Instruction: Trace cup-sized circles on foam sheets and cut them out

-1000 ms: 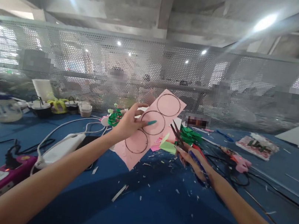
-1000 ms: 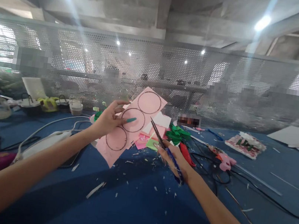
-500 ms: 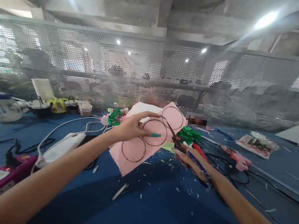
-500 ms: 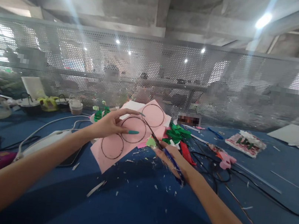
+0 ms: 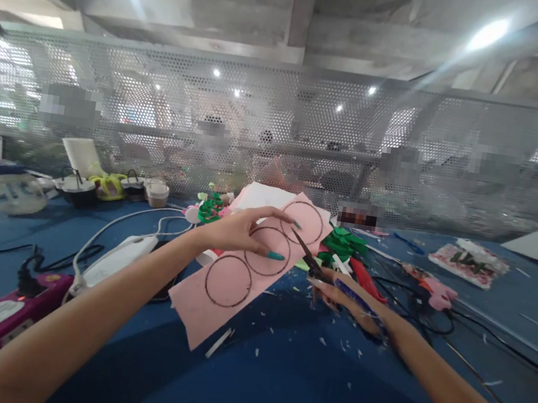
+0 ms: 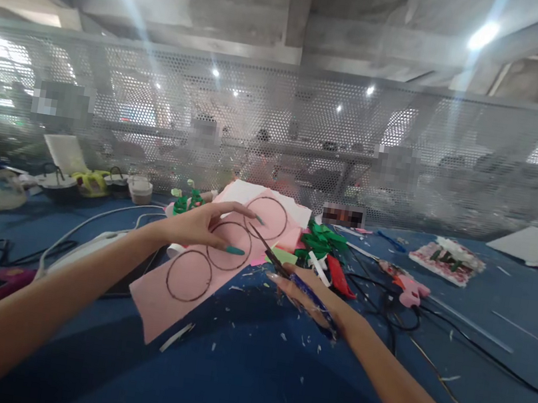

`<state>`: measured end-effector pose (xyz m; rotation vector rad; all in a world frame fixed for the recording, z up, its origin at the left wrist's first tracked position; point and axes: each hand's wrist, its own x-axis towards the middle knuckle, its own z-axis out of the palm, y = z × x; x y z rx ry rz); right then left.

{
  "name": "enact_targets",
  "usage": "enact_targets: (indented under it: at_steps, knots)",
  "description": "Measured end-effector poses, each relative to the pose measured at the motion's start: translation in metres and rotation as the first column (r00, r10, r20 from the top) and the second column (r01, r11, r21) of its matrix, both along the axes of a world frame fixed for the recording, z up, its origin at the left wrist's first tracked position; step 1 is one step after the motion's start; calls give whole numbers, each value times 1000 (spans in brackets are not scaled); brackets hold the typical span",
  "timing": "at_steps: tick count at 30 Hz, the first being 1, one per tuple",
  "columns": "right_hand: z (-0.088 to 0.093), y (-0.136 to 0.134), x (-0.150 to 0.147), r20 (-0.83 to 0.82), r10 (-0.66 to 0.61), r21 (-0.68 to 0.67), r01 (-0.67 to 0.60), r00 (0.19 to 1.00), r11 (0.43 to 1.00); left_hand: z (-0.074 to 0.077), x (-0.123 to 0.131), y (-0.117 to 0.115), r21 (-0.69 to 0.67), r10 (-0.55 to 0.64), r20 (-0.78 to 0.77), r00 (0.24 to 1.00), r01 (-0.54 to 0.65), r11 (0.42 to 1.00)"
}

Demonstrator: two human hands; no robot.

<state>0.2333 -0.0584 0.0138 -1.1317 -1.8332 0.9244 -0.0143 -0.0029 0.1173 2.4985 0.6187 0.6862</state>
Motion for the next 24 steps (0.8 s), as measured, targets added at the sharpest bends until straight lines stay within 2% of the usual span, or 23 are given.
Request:
enact_targets:
  at_steps: [3,10,18,24]
  knots:
    - [6,-5,0,63,44,-29,-43,997,999,-2,3,-1,-9,14,6,1000,-14,1000]
    - [16,-14,-3,128,54,-23,-52,990,998,1,2,-4,12,-3,62,998,2,1000]
    - [14,-14,-4,-9,21,-19,-22,1000,1000,-1,3,-8,35,-37,93,995,34,999]
    - [18,-17,-8,60,25,-22,-23,998,999,1,2,-9,-4,-13,95,995,13,1000]
